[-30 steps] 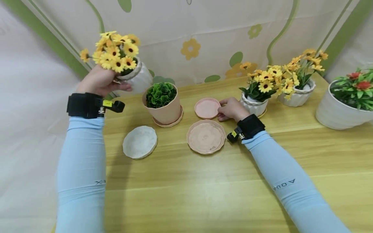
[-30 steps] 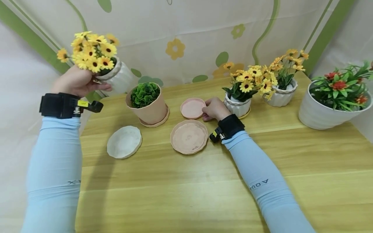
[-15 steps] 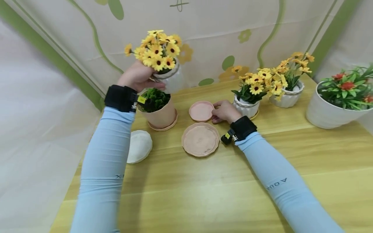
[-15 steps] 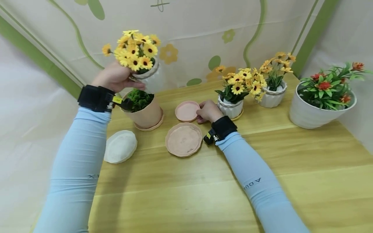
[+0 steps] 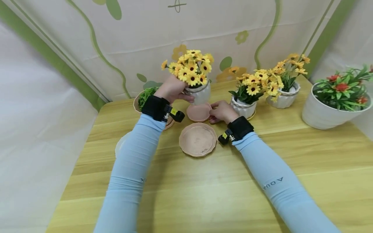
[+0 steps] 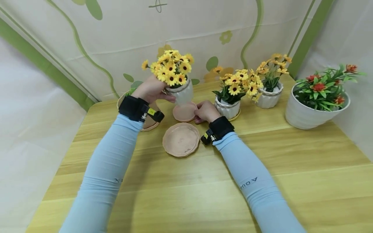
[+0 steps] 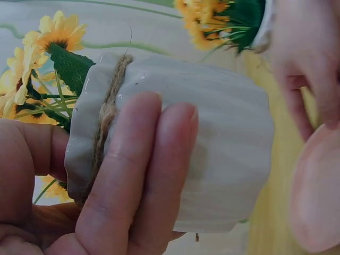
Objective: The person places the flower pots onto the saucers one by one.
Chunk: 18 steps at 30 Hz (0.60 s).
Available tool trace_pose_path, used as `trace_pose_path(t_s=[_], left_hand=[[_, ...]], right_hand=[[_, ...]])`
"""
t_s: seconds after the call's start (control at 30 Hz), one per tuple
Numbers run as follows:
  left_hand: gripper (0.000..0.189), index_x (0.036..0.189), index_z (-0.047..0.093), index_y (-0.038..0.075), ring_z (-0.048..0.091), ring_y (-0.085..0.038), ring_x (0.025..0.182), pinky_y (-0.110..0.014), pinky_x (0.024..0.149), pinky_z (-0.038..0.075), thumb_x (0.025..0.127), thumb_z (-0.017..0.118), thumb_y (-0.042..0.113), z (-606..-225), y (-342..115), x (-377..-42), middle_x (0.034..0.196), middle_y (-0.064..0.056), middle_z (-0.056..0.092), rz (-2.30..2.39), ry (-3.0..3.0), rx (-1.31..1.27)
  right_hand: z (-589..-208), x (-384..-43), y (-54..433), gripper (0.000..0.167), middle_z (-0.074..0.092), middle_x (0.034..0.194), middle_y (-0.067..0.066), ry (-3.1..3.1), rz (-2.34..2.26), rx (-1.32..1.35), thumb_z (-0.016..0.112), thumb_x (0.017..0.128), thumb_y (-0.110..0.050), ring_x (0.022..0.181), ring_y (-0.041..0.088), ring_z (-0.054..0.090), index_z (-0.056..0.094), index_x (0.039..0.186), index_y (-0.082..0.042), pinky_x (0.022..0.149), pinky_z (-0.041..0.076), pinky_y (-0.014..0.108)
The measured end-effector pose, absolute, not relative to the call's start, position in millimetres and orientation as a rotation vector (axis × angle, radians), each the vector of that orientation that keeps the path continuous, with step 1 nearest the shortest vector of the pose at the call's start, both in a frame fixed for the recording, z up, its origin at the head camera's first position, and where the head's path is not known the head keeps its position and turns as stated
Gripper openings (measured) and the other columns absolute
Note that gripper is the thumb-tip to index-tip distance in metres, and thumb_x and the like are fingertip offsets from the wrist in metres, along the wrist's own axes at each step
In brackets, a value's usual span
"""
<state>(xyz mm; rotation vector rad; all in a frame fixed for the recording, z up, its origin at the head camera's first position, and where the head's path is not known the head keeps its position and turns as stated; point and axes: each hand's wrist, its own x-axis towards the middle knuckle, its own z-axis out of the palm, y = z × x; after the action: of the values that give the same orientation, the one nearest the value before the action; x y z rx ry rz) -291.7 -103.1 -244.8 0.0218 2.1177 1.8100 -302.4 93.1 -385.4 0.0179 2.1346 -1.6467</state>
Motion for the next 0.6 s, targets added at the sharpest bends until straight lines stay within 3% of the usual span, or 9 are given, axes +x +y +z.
trace_pose_path(t_s=[0.23,0.47,0.6], left_hand=[[0.048,0.141,0.051,0.016,0.068,-0.029,0.069,-0.044,0.071,0.060,0.099,0.046,-0.008,-269,-96,-294,0.109,-0.020,0.060,1.813,2.108,-0.027],[0.035,0.137,0.055,0.013,0.070,-0.029,0.070,-0.044,0.069,0.060,0.102,0.057,0.015,-289,-95,-293,0.116,-0.019,0.057,1.868,2.152,-0.093],[0.036,0.136,0.056,0.013,0.070,-0.030,0.068,-0.044,0.068,0.060,0.101,0.059,0.016,-299,-93,-294,0.117,-0.020,0.057,1.895,2.147,-0.125]], right_hand=[[-385,-304,91,0.047,0.070,0.082,0.015,2.158,-1.626,0.024,0.054,0.098,-0.005,0.061,0.016,0.069,0.045,0.143,0.007,0.062,0.059,0.030],[-384,-303,91,0.047,0.070,0.082,0.016,2.171,-1.617,0.029,0.054,0.097,-0.004,0.060,0.017,0.069,0.045,0.142,0.006,0.061,0.059,0.030],[-384,-303,92,0.047,0.070,0.082,0.017,2.160,-1.628,0.034,0.054,0.097,-0.004,0.059,0.017,0.068,0.045,0.143,0.006,0.060,0.059,0.030]])
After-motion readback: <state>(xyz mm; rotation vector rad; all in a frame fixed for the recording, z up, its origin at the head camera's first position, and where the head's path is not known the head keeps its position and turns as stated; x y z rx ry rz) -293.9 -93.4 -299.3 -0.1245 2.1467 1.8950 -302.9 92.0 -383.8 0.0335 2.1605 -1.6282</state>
